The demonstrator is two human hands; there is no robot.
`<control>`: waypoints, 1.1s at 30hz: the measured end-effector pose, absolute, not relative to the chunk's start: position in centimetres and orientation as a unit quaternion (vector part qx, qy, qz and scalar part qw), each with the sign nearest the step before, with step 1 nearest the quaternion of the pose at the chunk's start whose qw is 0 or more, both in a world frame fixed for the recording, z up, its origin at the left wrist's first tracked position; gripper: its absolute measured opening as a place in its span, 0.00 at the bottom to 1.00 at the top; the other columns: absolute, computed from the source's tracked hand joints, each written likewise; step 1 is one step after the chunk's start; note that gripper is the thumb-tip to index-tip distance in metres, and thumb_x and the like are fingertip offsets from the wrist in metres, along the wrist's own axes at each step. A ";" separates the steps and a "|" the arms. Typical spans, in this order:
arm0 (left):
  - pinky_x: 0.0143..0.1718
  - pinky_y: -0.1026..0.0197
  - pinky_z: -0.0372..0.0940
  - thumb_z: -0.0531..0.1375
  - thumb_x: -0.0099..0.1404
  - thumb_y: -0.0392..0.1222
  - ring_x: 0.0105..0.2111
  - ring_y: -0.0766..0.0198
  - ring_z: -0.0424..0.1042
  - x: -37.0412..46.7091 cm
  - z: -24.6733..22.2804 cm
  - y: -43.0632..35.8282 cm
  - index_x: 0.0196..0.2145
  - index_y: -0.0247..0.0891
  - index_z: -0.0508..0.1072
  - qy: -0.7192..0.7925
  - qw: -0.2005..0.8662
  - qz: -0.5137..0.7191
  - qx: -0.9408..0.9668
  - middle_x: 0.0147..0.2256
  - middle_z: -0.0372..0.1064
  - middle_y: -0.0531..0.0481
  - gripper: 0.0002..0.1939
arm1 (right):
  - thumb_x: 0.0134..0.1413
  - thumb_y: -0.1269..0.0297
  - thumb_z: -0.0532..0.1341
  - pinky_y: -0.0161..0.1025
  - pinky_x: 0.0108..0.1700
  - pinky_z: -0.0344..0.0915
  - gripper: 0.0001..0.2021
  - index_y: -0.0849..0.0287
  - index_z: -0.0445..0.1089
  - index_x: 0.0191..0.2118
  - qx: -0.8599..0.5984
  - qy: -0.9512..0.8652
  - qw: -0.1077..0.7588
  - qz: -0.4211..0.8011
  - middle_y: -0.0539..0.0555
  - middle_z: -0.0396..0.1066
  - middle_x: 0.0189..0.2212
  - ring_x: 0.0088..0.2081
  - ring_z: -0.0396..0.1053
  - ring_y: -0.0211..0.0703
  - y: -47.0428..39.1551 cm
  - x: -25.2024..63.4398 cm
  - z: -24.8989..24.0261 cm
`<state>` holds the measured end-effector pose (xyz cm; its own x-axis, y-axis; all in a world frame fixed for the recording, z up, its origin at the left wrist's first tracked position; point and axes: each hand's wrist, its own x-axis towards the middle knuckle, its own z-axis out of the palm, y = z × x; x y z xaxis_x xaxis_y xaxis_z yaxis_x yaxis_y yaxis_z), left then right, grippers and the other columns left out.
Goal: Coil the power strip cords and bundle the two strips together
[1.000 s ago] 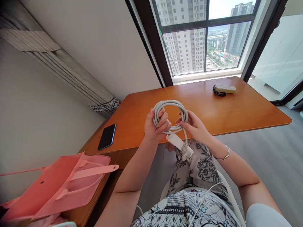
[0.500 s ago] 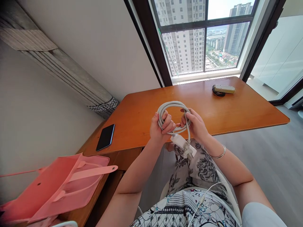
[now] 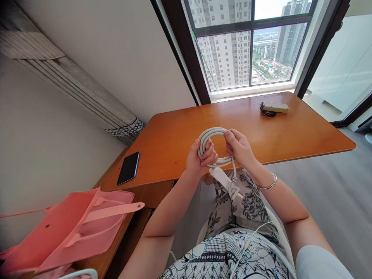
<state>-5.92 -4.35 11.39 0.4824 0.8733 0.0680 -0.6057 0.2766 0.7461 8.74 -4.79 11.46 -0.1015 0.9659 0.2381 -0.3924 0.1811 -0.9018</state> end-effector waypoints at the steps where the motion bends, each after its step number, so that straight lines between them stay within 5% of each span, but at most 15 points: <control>1: 0.14 0.70 0.44 0.56 0.70 0.59 0.09 0.77 0.39 -5.9 11.4 -4.4 0.22 0.37 0.61 0.186 0.777 0.477 0.365 0.12 0.43 0.63 0.26 | 0.45 0.34 0.68 0.30 0.18 0.51 0.30 0.55 0.56 0.25 -0.305 -0.482 0.599 0.562 0.38 0.45 0.15 0.15 0.43 0.27 -4.7 8.7 11.4; 8: 0.14 0.71 0.42 0.53 0.73 0.58 0.09 0.78 0.39 -5.5 12.3 -4.1 0.24 0.37 0.61 0.223 0.777 0.489 0.328 0.13 0.42 0.63 0.26 | 0.41 0.35 0.71 0.30 0.19 0.55 0.29 0.57 0.63 0.28 -0.301 -0.448 0.595 0.596 0.38 0.46 0.15 0.16 0.46 0.27 -4.1 8.9 11.4; 14: 0.14 0.71 0.42 0.55 0.72 0.58 0.09 0.78 0.40 -4.8 12.6 -4.0 0.24 0.36 0.62 0.239 0.761 0.513 0.319 0.13 0.42 0.63 0.26 | 0.36 0.33 0.71 0.32 0.25 0.66 0.31 0.57 0.66 0.30 -0.301 -0.427 0.606 0.600 0.44 0.61 0.23 0.22 0.64 0.31 -3.7 9.2 11.2; 18: 0.14 0.71 0.43 0.54 0.72 0.58 0.10 0.77 0.40 -4.5 12.3 -4.0 0.24 0.37 0.62 0.231 0.768 0.514 0.303 0.13 0.43 0.63 0.25 | 0.35 0.34 0.72 0.33 0.27 0.67 0.31 0.57 0.66 0.31 -0.306 -0.420 0.610 0.598 0.45 0.63 0.26 0.25 0.68 0.34 -3.5 9.5 10.8; 26: 0.14 0.72 0.45 0.50 0.75 0.54 0.10 0.77 0.42 -4.4 12.6 -3.4 0.25 0.36 0.63 0.233 0.765 0.512 0.312 0.13 0.46 0.62 0.25 | 0.44 0.38 0.71 0.30 0.19 0.55 0.27 0.57 0.67 0.36 -0.295 -0.404 0.621 0.604 0.40 0.51 0.21 0.18 0.51 0.27 -3.5 9.3 10.5; 33: 0.19 0.69 0.56 0.58 0.69 0.59 0.15 0.71 0.61 -4.2 11.4 -0.9 0.27 0.36 0.70 0.293 0.707 0.527 0.371 0.14 0.58 0.57 0.24 | 0.46 0.39 0.70 0.30 0.18 0.48 0.25 0.54 0.63 0.36 -0.308 -0.407 0.674 0.534 0.39 0.49 0.20 0.17 0.46 0.28 -2.6 8.7 9.6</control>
<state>-4.15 -0.90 11.37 0.2739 0.9615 -0.0233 -0.5272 0.1703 0.8325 8.67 -2.61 9.64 0.0992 0.9704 0.2203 -0.4694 0.2408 -0.8495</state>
